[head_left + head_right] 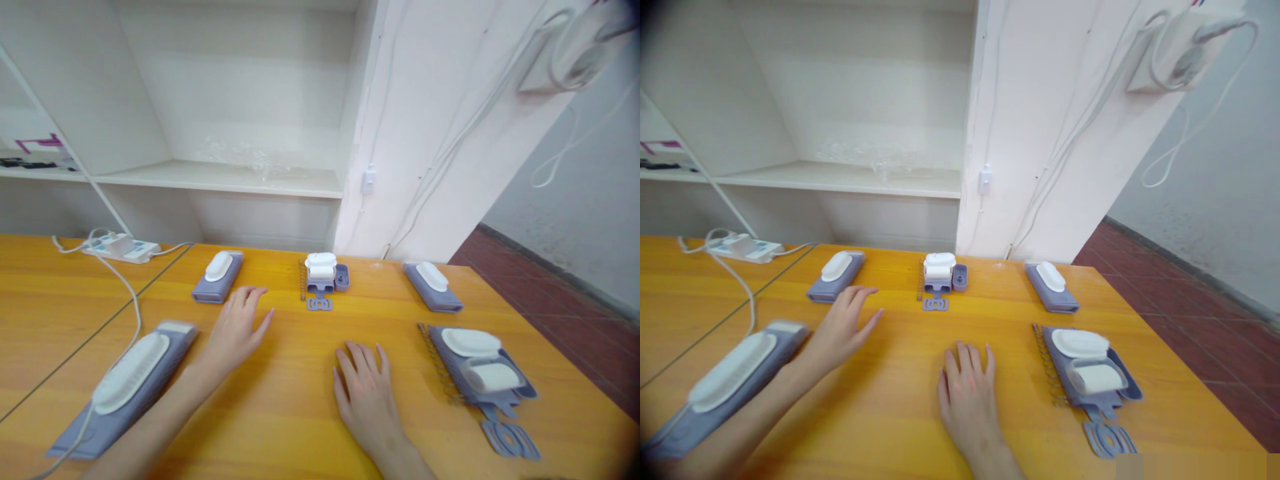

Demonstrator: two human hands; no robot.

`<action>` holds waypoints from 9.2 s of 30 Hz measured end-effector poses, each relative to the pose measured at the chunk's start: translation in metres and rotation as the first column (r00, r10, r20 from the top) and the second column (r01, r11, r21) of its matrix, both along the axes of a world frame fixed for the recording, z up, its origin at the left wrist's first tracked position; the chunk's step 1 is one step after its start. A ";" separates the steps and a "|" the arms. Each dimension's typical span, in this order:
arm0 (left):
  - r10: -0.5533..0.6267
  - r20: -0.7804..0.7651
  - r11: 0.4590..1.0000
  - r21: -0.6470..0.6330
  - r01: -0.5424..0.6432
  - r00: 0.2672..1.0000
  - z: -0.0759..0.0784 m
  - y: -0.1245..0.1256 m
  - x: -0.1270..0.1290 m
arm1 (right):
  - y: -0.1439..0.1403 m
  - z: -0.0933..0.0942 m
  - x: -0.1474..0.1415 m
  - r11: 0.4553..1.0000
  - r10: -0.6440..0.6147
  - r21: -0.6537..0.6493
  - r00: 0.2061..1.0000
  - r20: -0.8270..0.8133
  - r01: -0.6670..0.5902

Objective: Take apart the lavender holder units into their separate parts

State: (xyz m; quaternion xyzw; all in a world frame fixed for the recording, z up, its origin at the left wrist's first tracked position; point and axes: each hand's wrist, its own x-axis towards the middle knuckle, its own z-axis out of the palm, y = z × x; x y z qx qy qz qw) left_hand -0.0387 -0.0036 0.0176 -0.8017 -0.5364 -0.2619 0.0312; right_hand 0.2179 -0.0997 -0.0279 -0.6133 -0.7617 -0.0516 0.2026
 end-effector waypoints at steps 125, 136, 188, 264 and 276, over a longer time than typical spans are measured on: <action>-0.513 -0.209 0.714 0.433 0.549 0.832 -0.031 -0.016 0.031 | 0.021 0.025 0.007 0.969 0.220 0.110 0.975 0.033 -0.223; -0.450 -0.044 0.870 0.204 0.449 0.892 -0.028 -0.011 0.026 | 0.039 0.024 0.011 0.934 0.336 0.135 0.941 -0.026 -0.330; -0.480 -0.174 0.818 0.266 0.510 0.860 -0.035 -0.007 0.028 | 0.030 0.020 0.004 0.987 0.164 -0.003 0.987 -0.007 -0.164; -0.389 -0.043 0.899 0.203 0.389 0.920 -0.034 -0.005 0.029 | 0.038 0.005 0.025 0.935 -0.045 0.349 0.998 -0.044 0.057; -0.515 -0.032 0.813 0.299 0.500 0.857 -0.034 -0.012 0.030 | 0.018 0.013 -0.004 0.953 0.279 0.106 0.959 0.048 -0.282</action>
